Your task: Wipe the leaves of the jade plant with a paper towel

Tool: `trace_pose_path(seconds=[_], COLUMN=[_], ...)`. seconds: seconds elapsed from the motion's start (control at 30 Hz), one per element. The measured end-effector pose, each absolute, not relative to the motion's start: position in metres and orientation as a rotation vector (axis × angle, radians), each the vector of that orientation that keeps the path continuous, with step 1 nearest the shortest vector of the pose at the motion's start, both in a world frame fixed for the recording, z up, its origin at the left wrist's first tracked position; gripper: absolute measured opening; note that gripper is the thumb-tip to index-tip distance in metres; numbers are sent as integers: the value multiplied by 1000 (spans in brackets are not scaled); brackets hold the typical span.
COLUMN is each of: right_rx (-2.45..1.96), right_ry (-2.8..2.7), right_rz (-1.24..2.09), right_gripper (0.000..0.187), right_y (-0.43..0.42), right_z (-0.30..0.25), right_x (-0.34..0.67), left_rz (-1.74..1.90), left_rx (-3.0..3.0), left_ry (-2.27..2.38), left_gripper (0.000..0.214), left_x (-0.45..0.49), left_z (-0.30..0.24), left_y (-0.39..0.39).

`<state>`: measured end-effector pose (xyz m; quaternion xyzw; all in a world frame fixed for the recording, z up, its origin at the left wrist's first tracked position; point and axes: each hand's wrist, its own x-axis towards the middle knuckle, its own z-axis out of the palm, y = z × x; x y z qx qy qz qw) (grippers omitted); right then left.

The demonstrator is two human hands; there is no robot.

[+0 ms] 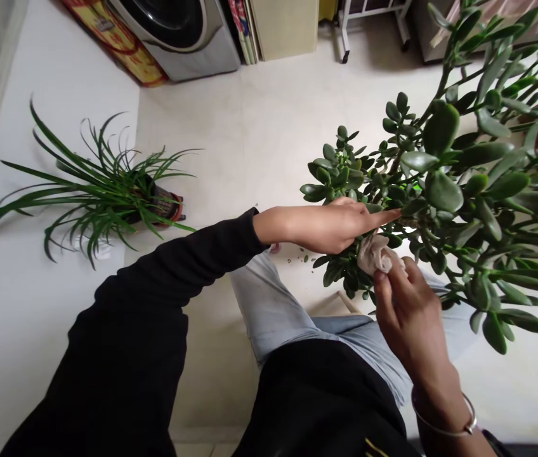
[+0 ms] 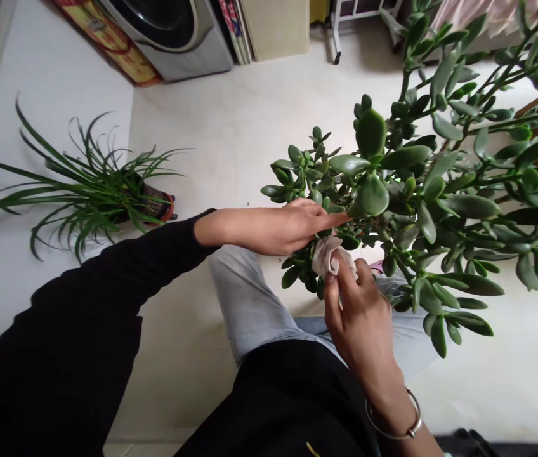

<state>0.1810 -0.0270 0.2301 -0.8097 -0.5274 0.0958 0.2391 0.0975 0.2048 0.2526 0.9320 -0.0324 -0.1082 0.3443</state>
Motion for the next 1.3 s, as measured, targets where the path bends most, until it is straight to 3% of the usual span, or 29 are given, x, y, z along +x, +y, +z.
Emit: trace_pose_path(seconds=[0.97,1.17,1.3], right_rx=[-2123,-2110,-1974], right_ry=[-1392,-1314,-1308], right_rz=[432,285,105], right_gripper=[38,33,30], right_y=[-37,-65,-88], right_z=[228,227,208], right_x=[181,175,163], left_rz=[-174,303,655], left_rx=[2373,2100,1781], left_ry=[-30,232,655], left_gripper=[85,53,35], left_x=[93,43,3], left_z=[256,271,233], left_y=[204,199,185])
